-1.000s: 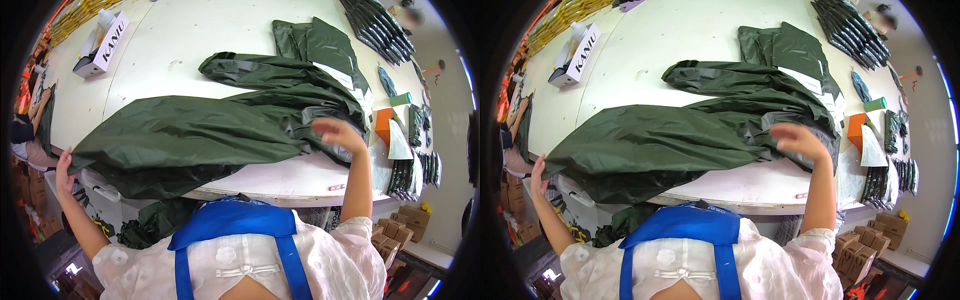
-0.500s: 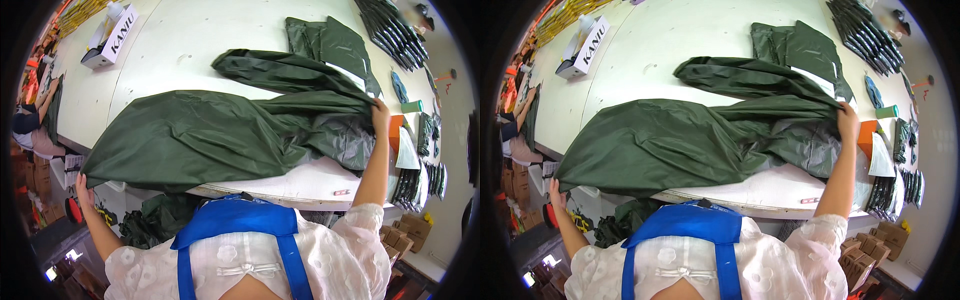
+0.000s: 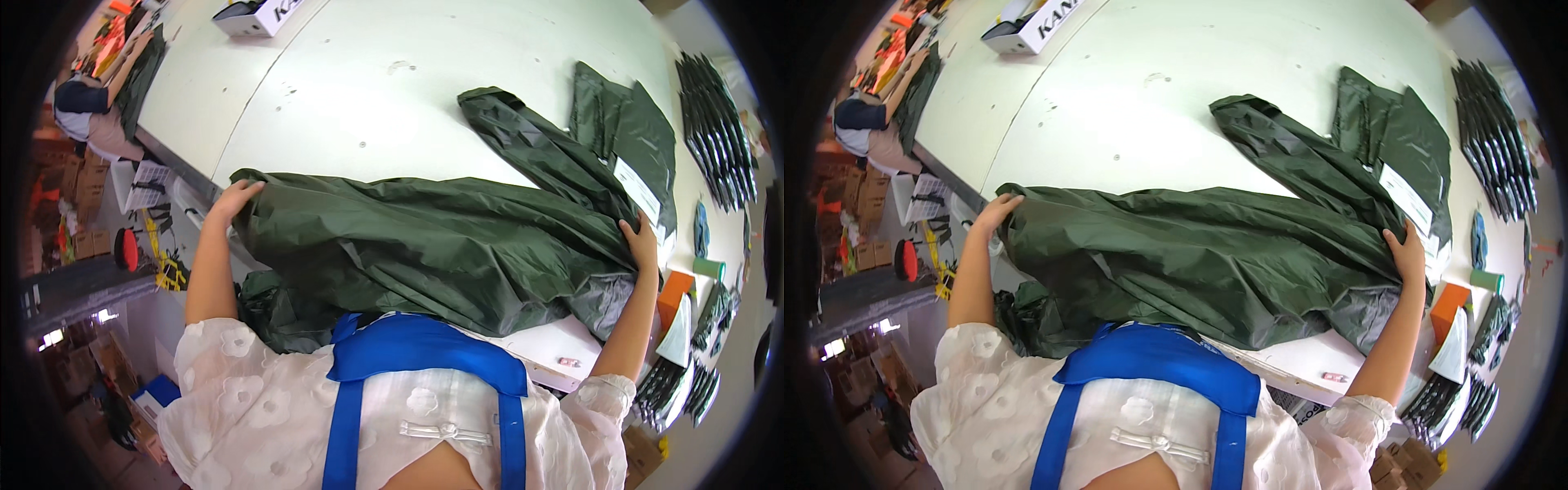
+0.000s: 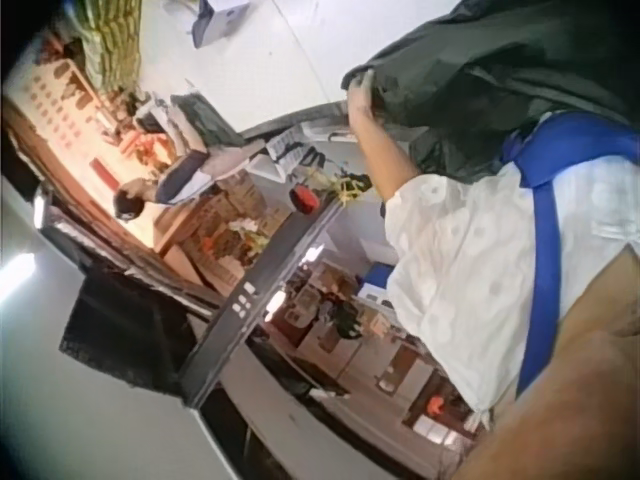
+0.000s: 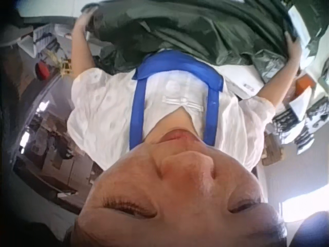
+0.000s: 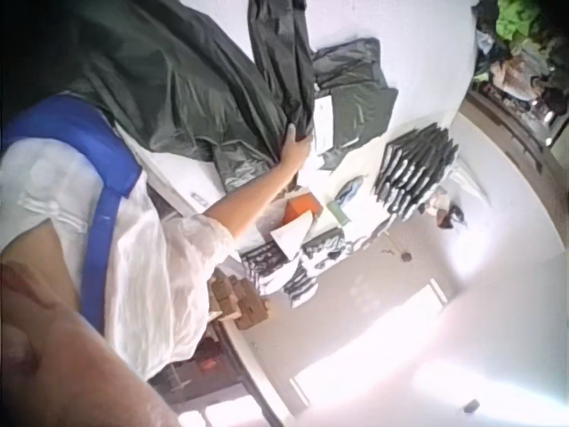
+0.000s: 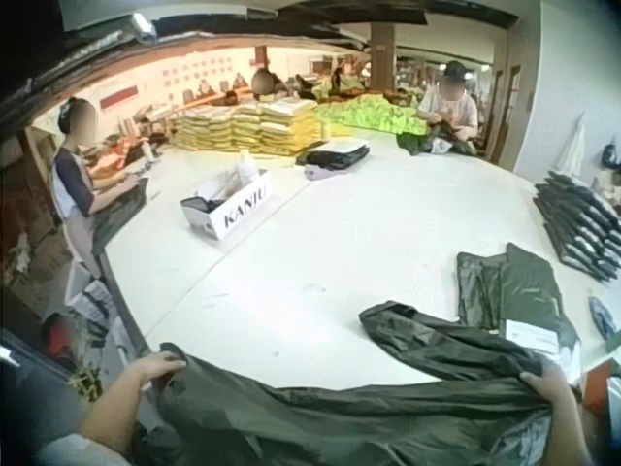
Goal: The person folds a green raincoat on a white table, smoothing the fabric and aligning edges. The person then places the folded raincoat into a clear plastic bag and sets it aside.
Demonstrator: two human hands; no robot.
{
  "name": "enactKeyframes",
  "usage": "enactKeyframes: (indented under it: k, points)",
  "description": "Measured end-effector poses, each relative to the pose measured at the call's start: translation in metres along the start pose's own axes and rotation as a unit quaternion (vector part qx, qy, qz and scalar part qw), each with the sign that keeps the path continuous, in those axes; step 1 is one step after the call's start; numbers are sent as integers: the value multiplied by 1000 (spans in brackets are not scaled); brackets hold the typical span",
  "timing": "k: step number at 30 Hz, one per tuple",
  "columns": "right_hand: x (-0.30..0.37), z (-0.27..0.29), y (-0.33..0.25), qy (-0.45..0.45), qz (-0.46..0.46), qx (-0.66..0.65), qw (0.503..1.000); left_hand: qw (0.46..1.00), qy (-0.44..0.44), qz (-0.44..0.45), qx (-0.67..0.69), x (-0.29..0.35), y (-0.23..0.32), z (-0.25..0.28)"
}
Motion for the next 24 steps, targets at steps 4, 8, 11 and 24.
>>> enactKeyframes:
  k: [4,8,11,24]
  points:
    - [-25,-16,-11,-79,-21,37,996,993,25,-84,83,22,9,3]
    - [-39,28,101,266,-1,-128,955,875,79,-265,396,74,5,68]
    - [-1,69,116,353,-220,-357,837,849,40,-251,464,138,-48,107]
    - [32,-11,241,196,-293,-188,917,934,-45,150,321,85,-144,-31]
Point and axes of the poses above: each hand's wrist, its own x-axis away from the middle knuckle, its own z-axis out of the back of the hand, y = z × x, the point moved 4 cm from there along -x, towards the middle knuckle, and after that the axes turned 9 degrees about x, right-handed, at the moved point
